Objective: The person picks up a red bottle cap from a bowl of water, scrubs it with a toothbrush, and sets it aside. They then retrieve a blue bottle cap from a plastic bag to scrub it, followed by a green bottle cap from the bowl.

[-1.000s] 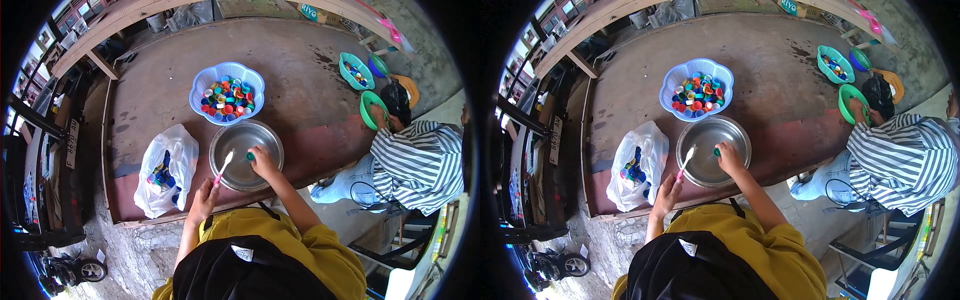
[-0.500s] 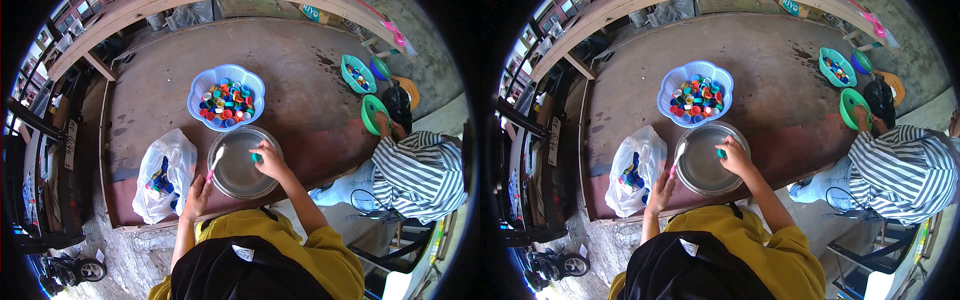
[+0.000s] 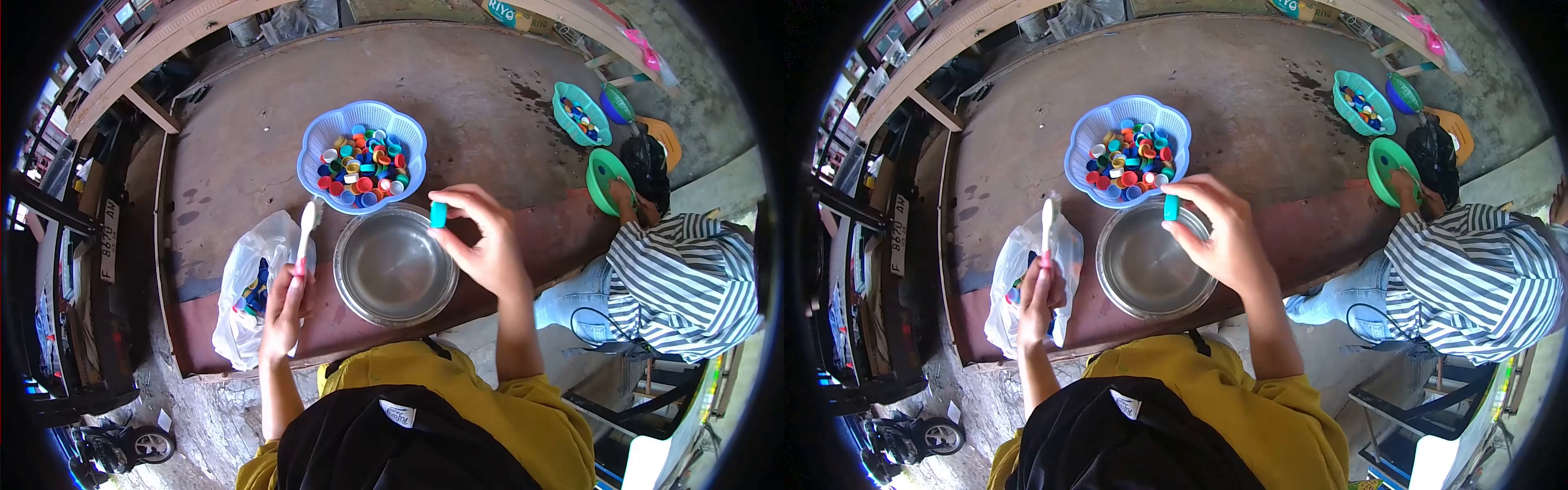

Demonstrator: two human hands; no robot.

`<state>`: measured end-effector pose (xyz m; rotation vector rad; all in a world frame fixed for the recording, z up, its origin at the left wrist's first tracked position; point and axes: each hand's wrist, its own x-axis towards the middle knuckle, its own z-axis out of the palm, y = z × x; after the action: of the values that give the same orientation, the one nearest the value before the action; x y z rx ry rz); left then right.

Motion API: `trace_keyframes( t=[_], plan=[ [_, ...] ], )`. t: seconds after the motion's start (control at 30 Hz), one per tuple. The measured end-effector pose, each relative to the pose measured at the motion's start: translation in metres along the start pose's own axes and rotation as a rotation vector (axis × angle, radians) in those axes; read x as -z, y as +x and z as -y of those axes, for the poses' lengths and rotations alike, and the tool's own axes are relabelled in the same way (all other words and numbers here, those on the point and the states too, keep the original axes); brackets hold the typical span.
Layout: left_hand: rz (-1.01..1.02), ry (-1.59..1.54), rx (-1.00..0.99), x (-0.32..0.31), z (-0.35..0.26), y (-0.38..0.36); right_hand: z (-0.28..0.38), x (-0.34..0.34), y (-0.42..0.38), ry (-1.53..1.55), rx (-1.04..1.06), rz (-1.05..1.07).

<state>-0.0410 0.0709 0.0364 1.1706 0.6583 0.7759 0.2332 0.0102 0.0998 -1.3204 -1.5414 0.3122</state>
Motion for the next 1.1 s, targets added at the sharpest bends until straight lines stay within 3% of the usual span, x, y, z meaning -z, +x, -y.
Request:
trace_keyframes(
  t=[0.03,0.07,0.13,0.17,0.33,0.43,0.5,0.53,0.6,0.63,0.67,0.73,0.87,0.93,1.07,1.1],
  plan=[
    [-0.09,0.063,0.083,0.001,0.015,0.006,-0.011,-0.011,-0.007,0.06,-0.052,-0.015],
    [-0.175,0.593,0.039,0.011,0.041,0.01,-0.026,-0.026,-0.016,0.096,-0.109,-0.024],
    [-0.224,1.215,-0.139,0.006,0.061,0.013,-0.089,-0.061,-0.056,-0.23,-0.146,0.285],
    [-0.209,1.146,-0.131,0.005,0.059,0.01,-0.109,-0.072,-0.072,-0.246,-0.202,0.406],
    [-0.149,0.978,-0.106,0.013,0.008,0.01,-0.074,-0.039,-0.034,-0.185,-0.159,0.332],
    [-0.237,0.593,-0.11,0.012,-0.035,0.006,-0.03,-0.014,-0.006,-0.051,-0.065,0.165],
    [-0.167,0.265,-0.19,0.022,-0.038,0.007,-0.014,-0.008,-0.003,0.012,-0.032,0.123],
    [-0.146,0.104,-0.201,0.024,-0.035,0.011,-0.017,-0.013,-0.008,0.184,-0.09,0.136],
    [-0.333,0.308,-0.019,0.028,-0.003,0.023,-0.042,-0.036,-0.029,0.526,-0.209,0.165],
    [-0.3,0.823,-0.155,0.029,0.017,0.027,-0.06,-0.052,-0.044,0.648,-0.412,0.238],
    [-0.263,0.971,-0.132,0.029,0.031,0.028,-0.075,-0.069,-0.056,0.34,-0.309,0.322],
    [-0.213,0.914,-0.134,0.027,0.05,0.022,-0.091,-0.081,-0.077,-0.08,-0.182,0.531],
    [-0.182,0.88,-0.008,0.032,0.029,0.01,-0.064,-0.049,-0.051,-0.064,-0.159,0.375],
    [-0.198,0.697,-0.069,0.032,0.014,0.007,-0.035,-0.026,-0.026,-0.024,-0.117,0.285],
    [-0.004,-0.047,0.126,0.038,0.016,0.006,-0.028,-0.032,-0.03,0.579,-0.266,0.168],
    [-0.099,0.189,0.188,0.033,0.028,0.01,-0.048,-0.049,-0.042,0.741,-0.414,0.191]
  ],
)
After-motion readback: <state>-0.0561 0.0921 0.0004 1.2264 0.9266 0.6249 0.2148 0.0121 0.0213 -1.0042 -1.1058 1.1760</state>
